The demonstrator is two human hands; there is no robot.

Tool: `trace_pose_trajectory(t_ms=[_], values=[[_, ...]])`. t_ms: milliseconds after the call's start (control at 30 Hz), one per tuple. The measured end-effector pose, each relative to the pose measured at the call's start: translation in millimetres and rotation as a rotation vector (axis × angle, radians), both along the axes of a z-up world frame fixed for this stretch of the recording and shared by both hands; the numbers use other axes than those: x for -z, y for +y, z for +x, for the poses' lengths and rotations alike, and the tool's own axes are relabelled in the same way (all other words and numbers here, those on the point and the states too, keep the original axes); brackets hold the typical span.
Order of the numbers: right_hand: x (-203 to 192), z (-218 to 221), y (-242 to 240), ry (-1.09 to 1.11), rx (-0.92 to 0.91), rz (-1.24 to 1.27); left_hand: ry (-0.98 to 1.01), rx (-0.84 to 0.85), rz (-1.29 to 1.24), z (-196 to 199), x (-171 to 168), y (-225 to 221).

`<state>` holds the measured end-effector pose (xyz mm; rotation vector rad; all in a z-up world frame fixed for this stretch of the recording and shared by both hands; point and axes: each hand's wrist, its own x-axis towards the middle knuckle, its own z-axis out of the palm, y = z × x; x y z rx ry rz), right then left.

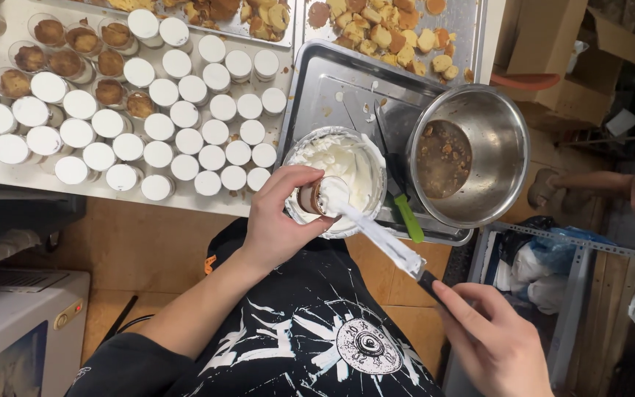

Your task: Filling small plastic containers with white cream using a knife in a bakery setting.

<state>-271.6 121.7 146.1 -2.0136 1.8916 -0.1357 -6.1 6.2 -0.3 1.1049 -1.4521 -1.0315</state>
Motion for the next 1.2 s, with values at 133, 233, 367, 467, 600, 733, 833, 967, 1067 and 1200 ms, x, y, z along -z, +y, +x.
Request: trace_pose_trajectory(t_ms=[133,233,367,467,600,733,833,967,1067,1200], values=[[0.7,-0.5,-1.6,-0.005,-0.072,0.006,0.008,0.042,-0.028,-2.0,-2.9,-0.3],[-1.5,-1.4,-1.0,-0.021,-0.017,-0.019,0.041,0.103,-0.008,-1.3,-2.4,0.5],[-1.0,-9.0,7.7,-0.032,-0.038,-0.088,0.079,0.183,0.013,2.2,-1.9,2.1],[-1.4,-9.0,9.9,-0.052,0.006,-0.096,0.148,0.278,0.038,2.4,-1.7,2.7],[-2.6,-13.7,12.2,-0.033,-0.032,-0.051,0.191,0.316,0.042,4.4,-1.7,1.0],[-2.9,-13.6,12.0,-0.065,-0.012,-0.075,0.178,0.331,0.028,3.1,-4.1,0.1],[-3.6,-12.3,10.1,-0.045,-0.035,-0.021,0.155,0.337,0.014,3.2,-4.5,0.4],[-7.5,-16.3,10.4,-0.03,0.004,-0.042,0.149,0.346,0.01,4.5,-4.3,0.1],[-8.8,-17.1,9.4,-0.045,-0.011,-0.044,0.154,0.362,0.008,3.7,-2.7,-1.1],[-11.8,-18.0,7.9,-0.02,-0.081,-0.036,0.18,0.385,0.038,7.2,-1.0,-2.8]])
